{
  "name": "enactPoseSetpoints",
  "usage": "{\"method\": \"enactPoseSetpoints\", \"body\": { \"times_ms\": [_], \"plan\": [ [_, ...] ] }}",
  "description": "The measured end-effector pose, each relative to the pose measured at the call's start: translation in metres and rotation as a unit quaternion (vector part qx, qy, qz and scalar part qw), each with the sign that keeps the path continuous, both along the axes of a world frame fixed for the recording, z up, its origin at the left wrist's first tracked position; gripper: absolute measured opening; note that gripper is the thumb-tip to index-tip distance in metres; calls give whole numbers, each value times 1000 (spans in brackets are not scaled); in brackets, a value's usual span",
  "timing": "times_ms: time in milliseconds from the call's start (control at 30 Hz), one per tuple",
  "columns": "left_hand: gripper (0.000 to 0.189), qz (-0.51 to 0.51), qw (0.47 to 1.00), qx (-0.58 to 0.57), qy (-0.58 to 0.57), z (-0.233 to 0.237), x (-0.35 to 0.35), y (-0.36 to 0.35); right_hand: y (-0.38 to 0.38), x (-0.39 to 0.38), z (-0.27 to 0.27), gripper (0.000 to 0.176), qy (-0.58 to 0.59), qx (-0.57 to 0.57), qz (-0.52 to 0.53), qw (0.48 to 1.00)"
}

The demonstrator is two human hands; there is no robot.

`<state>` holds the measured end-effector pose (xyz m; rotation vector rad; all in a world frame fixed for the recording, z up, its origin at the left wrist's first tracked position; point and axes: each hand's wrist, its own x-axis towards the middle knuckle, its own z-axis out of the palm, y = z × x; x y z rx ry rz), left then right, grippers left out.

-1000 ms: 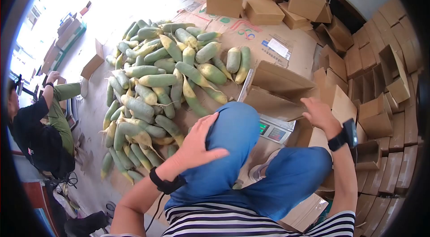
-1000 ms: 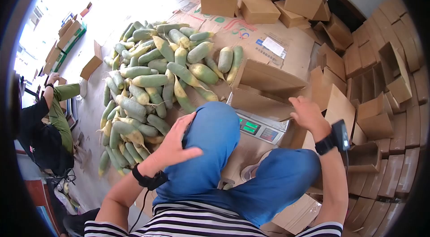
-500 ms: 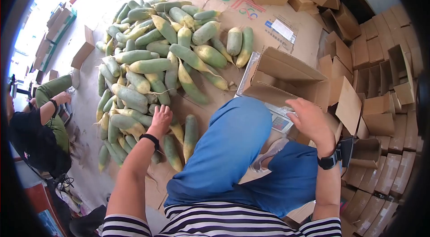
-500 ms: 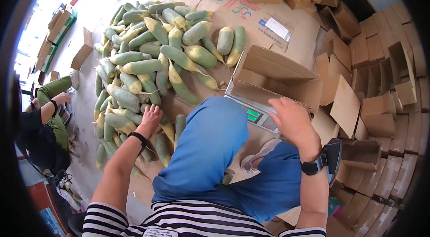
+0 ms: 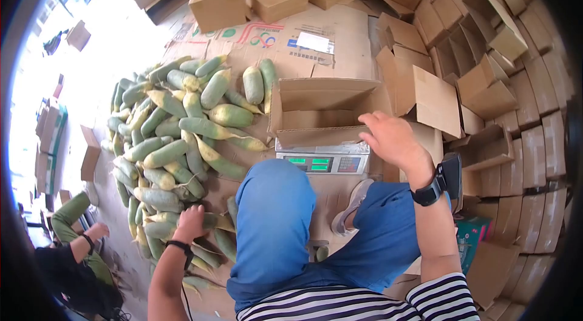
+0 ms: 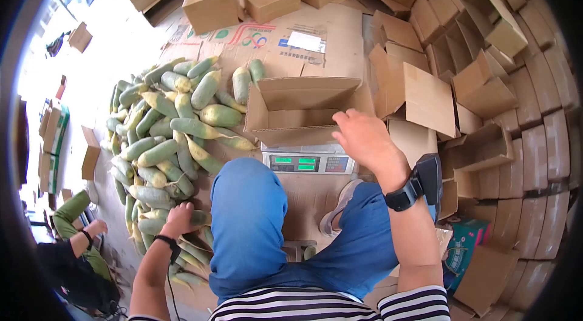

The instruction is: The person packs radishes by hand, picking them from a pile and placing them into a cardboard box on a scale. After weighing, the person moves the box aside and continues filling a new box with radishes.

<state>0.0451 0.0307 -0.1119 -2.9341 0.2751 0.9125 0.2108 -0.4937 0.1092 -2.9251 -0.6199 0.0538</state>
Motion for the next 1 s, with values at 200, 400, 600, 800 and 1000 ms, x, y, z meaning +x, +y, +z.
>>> {"method": "enactPoseSetpoints", "body": {
  "times_ms": [200, 400, 600, 800, 1000],
  "plan": [
    [58, 214, 957, -103, -166, 102, -15, 5, 10, -4, 6, 25, -23, 57, 4, 998],
    [45, 278, 832, -333, -347, 198, 50, -65, 40, -4, 30, 47, -155, 220, 50, 962],
    [50, 56, 857, -447, -249, 271, 153, -189, 57, 2, 44, 72, -265, 138, 175, 938],
    [58, 24, 878, -428, -212, 226, 201, -242, -3, 36, 13, 45, -174, 51, 37, 983],
    [40, -192, 918, -241, -248, 147, 193, -235, -8, 68, -49, 34, -26, -102, -4, 994]
  ]
}}
